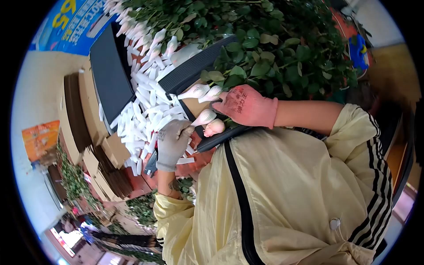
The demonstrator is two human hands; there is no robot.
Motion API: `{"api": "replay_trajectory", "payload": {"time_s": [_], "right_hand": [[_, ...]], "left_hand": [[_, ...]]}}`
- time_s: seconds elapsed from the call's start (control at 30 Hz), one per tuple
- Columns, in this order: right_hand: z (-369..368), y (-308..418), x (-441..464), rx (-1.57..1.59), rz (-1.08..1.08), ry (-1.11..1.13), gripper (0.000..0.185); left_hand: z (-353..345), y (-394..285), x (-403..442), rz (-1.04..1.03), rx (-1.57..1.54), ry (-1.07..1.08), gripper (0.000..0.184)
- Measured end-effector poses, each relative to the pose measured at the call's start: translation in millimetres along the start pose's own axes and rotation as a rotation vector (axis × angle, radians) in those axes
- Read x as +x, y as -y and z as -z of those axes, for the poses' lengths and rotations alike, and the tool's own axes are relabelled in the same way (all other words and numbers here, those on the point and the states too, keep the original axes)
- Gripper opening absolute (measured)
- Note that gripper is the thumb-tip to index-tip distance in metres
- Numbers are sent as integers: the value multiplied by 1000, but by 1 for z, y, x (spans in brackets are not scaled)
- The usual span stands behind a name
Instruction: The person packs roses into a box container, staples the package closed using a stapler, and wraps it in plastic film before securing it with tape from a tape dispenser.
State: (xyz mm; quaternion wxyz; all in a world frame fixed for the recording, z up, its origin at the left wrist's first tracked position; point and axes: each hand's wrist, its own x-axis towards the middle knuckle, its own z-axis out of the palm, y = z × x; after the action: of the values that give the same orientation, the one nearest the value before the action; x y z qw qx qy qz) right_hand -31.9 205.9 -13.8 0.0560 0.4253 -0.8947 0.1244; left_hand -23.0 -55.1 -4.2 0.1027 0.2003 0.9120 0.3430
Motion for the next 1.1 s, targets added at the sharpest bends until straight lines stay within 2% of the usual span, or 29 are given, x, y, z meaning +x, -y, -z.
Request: {"api": "replay_trajectory", "payload": {"time_s": [0.1,0.17,0.2,0.27,0.3,0.33,0.37,0.4,0.43,0.47,0.5,0.6,0.7,0.73,0.77,0.83,0.87,0.9,0.97,1.03,1.1], "right_hand": [[-4,-2,1,55,-83,76,25],[6,0,2,95,-105,72,19],[7,1,1,47,-89,49,18],[0,2,-1,5,-46,28,18],[-13,1,-5,-14,-22,-79,19],[-19,-2,-6,-35,8,-185,21],[-16,-3,-3,-39,40,-180,21],[-12,-2,0,-51,-7,-81,21],[-8,-1,0,-70,-58,19,23],[-6,1,-3,-128,-59,35,31],[-4,-1,-2,-147,-32,40,31],[4,-2,0,-142,-62,65,37],[29,-1,4,22,-82,-66,21],[45,-1,9,20,-155,60,24],[49,-4,10,20,-128,73,24],[54,-11,7,-267,-173,104,42],[30,-28,-2,-277,-65,16,41],[32,-28,4,-284,-52,17,41],[38,-24,20,-311,-116,430,38],[45,-30,32,-231,-157,418,36],[46,-37,33,-206,9,-26,33]], "left_hand": [[11,29,-13,63,119,-169,11],[38,47,-26,350,112,-135,17],[39,44,-26,347,117,-133,17],[39,21,-31,77,373,-245,32],[38,3,-26,116,315,-166,42],[31,-23,-18,67,258,-207,42],[21,-42,-10,9,232,-226,44],[11,-63,-1,-19,204,-233,46],[4,-78,6,2,240,-182,47],[-5,-74,11,27,270,-118,47],[-15,-67,14,49,299,-51,47],[-21,-57,13,35,306,-95,41],[-25,-56,8,30,324,-115,43],[-24,-56,7,52,314,-136,43],[-24,-57,5,36,300,-158,43],[-25,-59,0,23,287,-180,43],[-25,-59,0,42,279,-171,43],[-25,-59,1,61,270,-164,42],[-23,-61,1,69,291,-173,42],[-24,-61,-2,86,309,-170,41],[-25,-59,-1,79,286,-131,39]]}}
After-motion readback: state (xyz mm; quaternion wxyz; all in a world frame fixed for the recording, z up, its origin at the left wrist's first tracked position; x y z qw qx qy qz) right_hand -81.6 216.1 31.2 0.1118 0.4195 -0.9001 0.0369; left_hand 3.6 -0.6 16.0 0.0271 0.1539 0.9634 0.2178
